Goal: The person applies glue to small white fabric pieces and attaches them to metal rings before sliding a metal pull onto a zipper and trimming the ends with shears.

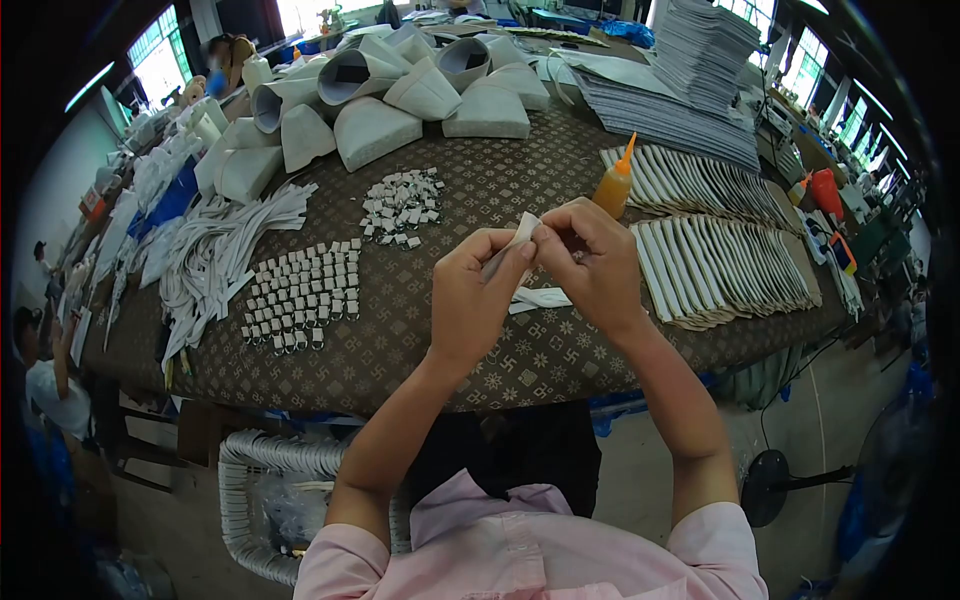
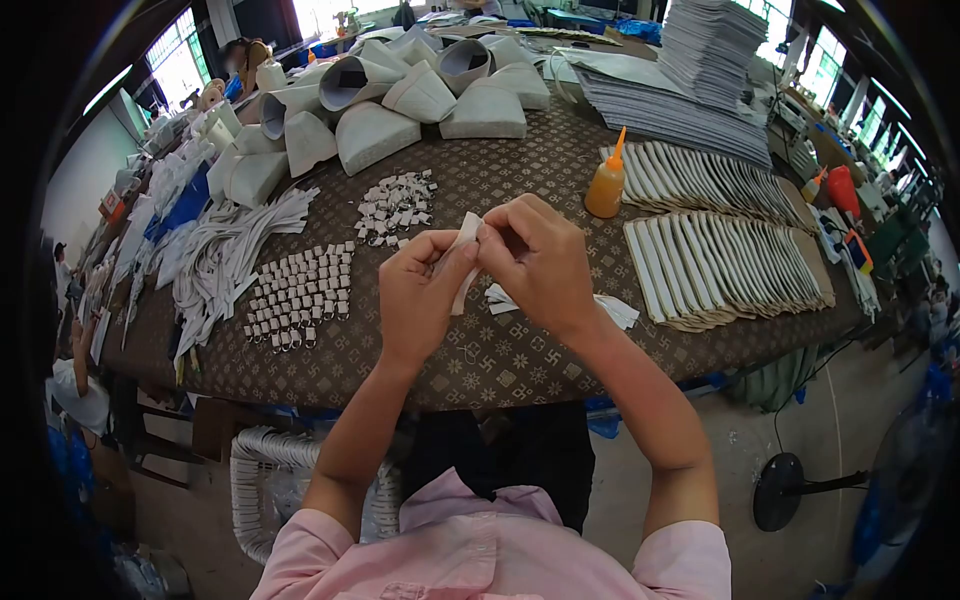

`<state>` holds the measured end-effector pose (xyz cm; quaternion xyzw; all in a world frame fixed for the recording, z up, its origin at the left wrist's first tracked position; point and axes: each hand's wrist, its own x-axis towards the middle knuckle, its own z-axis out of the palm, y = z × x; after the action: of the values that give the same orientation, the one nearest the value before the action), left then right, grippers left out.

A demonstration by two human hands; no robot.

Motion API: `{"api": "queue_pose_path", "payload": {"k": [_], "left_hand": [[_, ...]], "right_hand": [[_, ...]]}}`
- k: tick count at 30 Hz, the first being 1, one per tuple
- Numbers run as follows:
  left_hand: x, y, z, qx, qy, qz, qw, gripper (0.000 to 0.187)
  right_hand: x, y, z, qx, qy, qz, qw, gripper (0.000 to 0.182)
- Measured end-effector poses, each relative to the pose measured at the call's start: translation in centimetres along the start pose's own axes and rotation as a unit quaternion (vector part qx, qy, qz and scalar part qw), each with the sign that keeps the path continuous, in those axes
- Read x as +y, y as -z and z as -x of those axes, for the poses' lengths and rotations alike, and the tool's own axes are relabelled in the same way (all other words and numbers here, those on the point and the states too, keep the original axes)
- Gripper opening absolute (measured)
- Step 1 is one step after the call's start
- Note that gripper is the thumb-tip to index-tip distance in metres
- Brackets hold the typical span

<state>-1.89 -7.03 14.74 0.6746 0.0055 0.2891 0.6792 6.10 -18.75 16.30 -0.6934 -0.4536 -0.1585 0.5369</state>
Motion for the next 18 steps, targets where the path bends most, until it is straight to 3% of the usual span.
{"api": "queue_pose_path", "payload": {"k": [1,6,8,10,18], "left_hand": [[-0.1,0.0,0.1,0.015,-0.025,-0.039,0.999,0.016],[0.3,0.4,0.0,0.007,-0.111,-0.131,0.985,0.014],[0.7,1.0,-0.4,-0.060,-0.149,-0.185,0.969,0.012],[1.0,1.2,-0.6,-0.072,-0.166,-0.198,0.963,0.011],[1.7,2.0,-1.0,-0.121,-0.192,-0.197,0.954,0.011]], "right_hand": [[-0.2,0.1,0.0,0.010,0.059,0.090,0.994,0.007],[-1.0,1.5,-0.2,-0.056,0.044,0.124,0.990,0.007],[-1.1,2.2,-0.4,-0.082,0.030,0.120,0.989,0.007],[-1.1,2.5,-0.5,-0.099,-0.006,0.022,0.995,0.008],[-1.3,3.5,-1.0,-0.169,-0.041,-0.045,0.984,0.009]]}}
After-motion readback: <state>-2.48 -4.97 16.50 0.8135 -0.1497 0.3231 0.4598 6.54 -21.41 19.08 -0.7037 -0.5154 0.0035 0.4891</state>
